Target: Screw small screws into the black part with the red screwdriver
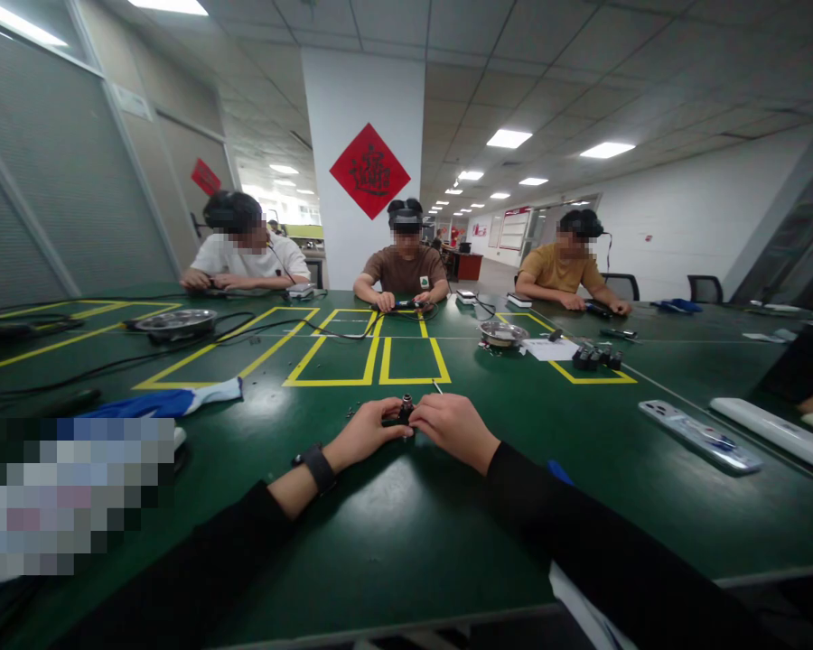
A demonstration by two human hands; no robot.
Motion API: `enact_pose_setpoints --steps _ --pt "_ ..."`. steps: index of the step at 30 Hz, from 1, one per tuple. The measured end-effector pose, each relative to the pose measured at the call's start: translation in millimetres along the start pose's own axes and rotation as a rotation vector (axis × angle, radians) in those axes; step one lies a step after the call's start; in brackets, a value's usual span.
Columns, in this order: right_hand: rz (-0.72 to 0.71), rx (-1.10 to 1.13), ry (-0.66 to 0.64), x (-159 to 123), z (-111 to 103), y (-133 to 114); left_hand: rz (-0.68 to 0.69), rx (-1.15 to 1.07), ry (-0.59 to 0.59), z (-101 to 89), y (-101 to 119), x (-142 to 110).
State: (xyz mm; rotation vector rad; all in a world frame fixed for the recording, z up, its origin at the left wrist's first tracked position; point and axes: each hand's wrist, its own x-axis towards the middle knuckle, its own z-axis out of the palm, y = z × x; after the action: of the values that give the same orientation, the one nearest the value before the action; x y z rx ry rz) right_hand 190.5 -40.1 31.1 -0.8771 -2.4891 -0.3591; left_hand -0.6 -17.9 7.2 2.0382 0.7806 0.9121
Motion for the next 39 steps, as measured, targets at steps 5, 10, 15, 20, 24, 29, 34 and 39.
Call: enact_pose_setpoints --steps 5,10,15,20,24,29,34,39 --pt "-0.014 0.033 -0.004 -0.4 0.6 5.3 0.025 0.039 -0.02 -0.4 3.9 -0.3" --pt "-0.024 0.024 -0.022 0.1 -2.9 4.1 0.045 0.137 0.021 0.6 3.9 -0.5" --pt "0.023 0.061 -0.005 -1.3 0.5 3.7 0.035 0.141 0.021 1.6 1.6 -1.1" --pt "0.105 0.123 0.007 -2.9 5.4 5.6 0.042 0.147 0.019 1.2 2.7 -0.9" --pt "0.19 0.24 0.054 -3.6 4.0 2.8 0.042 0.217 0.026 -0.2 6.1 -1.3" --pt "0.328 0.343 0.191 -3.7 -7.9 8.8 0.033 0.224 0.028 2.2 4.5 -3.0" --pt "0.299 0.371 0.031 -11.7 -7.4 43.7 -0.038 0.248 0.129 5.9 3.0 -2.3" --pt "0.226 0.485 -0.163 -18.4 0.4 62.4 -0.056 0.237 0.085 5.1 9.7 -1.6"
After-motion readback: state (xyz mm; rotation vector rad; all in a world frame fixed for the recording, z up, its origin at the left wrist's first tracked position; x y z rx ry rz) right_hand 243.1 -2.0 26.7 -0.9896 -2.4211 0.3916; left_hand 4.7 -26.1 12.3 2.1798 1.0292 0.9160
